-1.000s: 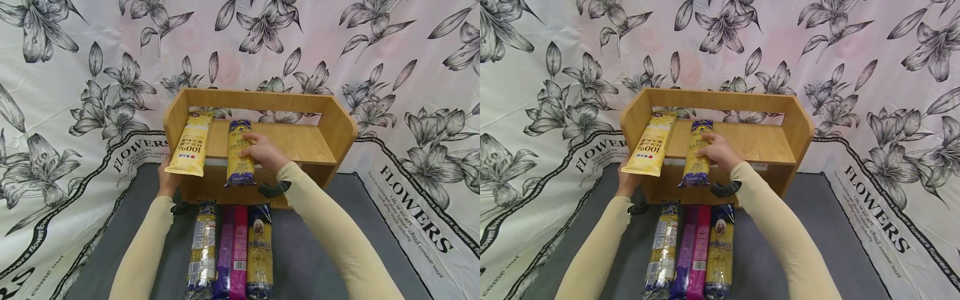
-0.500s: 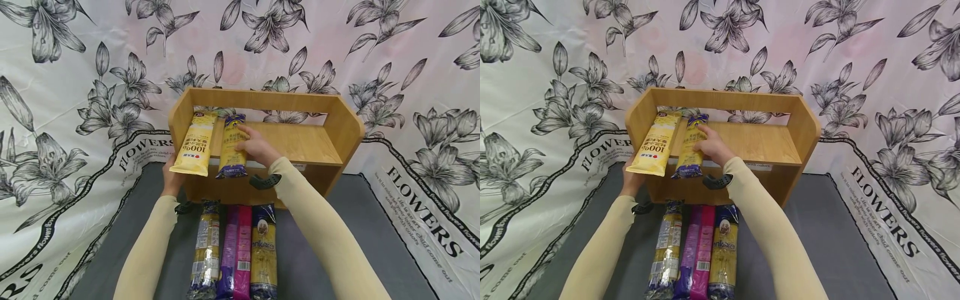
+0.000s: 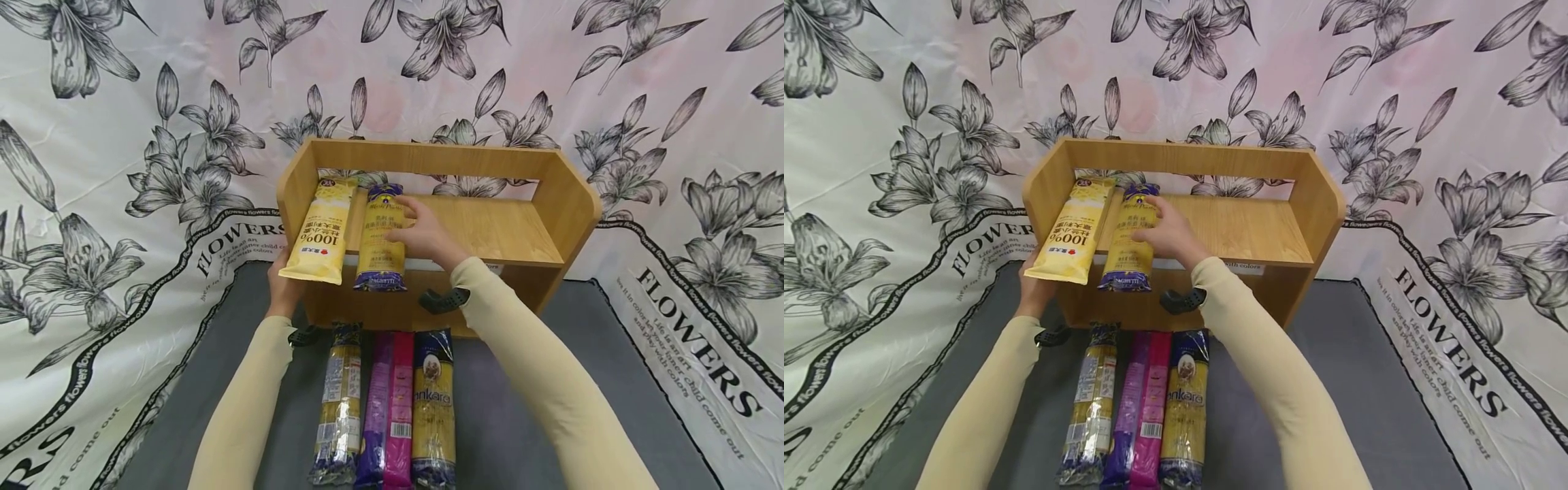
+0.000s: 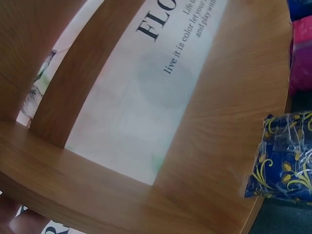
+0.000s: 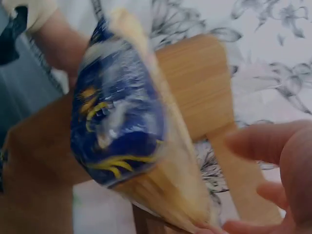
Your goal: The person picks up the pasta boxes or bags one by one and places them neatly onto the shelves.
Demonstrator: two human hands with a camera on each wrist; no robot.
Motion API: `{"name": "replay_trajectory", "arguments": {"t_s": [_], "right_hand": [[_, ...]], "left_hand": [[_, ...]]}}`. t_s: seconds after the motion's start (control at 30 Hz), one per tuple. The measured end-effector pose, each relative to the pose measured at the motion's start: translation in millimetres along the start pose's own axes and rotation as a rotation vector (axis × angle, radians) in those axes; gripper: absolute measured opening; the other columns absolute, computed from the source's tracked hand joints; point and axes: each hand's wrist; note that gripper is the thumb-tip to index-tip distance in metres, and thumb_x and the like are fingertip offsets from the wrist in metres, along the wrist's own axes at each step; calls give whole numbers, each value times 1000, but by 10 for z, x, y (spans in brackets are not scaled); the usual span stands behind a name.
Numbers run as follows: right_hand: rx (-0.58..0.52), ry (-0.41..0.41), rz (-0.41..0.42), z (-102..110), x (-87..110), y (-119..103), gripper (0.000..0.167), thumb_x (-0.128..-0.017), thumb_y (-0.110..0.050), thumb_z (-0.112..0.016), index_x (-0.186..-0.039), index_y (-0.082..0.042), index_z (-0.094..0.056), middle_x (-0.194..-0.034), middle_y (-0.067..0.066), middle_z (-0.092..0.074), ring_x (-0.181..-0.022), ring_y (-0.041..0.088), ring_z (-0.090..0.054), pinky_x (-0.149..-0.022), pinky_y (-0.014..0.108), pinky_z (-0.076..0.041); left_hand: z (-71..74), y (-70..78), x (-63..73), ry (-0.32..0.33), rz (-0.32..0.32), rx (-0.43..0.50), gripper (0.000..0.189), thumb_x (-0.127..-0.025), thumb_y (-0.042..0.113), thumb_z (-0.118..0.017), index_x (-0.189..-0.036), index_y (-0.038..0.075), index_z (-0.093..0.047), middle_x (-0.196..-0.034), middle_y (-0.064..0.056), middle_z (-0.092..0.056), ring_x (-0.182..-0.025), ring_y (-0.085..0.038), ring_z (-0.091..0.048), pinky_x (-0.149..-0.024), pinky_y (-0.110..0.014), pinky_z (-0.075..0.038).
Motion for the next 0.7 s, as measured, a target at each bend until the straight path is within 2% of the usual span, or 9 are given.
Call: {"name": "replay_trajectory", "arguments": {"t_s": [0.1,0.2,0.27,0.43,0.6,0.7], "right_hand": [[176,-25,108,69,127,14,73,-91,-24,-73,-156,-12,-41,-160,20,-40,-140,43,-48,-110,56,-44],[369,-77,232,68,278,70,71,-92,-34,-72,-154,-10,-45,-160,18,-41,-144,42,-43,-115,58,-39],[461,-107,280,30,395,124,72,-93,-40,-70,-155,-12,-44,-163,18,-36,-150,42,-35,-118,61,-33],[539,-148,285,-120,617,264,69,-98,-48,-62,-158,-21,-40,-170,20,-18,-156,45,-19,-119,67,-26],[563,-105,344,-213,663,315,59,-103,-43,-57,-155,-19,-45,-168,23,-21,-153,48,-24,-120,66,-25],[576,-89,349,-242,635,316,57,-103,-43,-55,-155,-20,-46,-168,22,-22,-152,48,-26,-120,65,-26]], "left_hand": [[-18,2,-9,5,-14,2,46,-102,31,-55,-139,4,-56,-135,-25,-62,-123,-41,-58,-104,-55,-44],[-20,-2,-7,7,-11,17,45,-102,31,-56,-139,5,-56,-135,-25,-63,-123,-41,-59,-104,-55,-45],[-17,-4,0,5,-1,23,46,-102,32,-56,-140,6,-56,-135,-24,-63,-123,-40,-59,-103,-55,-45],[-23,2,13,7,8,23,47,-101,34,-57,-139,6,-56,-135,-23,-63,-122,-40,-59,-103,-55,-46],[-22,14,20,15,-7,8,49,-100,35,-57,-138,4,-56,-134,-25,-63,-119,-41,-60,-102,-56,-46],[-12,12,20,20,-11,4,49,-100,33,-57,-138,4,-56,-134,-25,-63,-119,-42,-60,-103,-56,-45]]}}
Point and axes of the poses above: each hand's wrist, its own x-axis away from the middle knuckle, its own z-axis out of the back of the hand, y = z × x
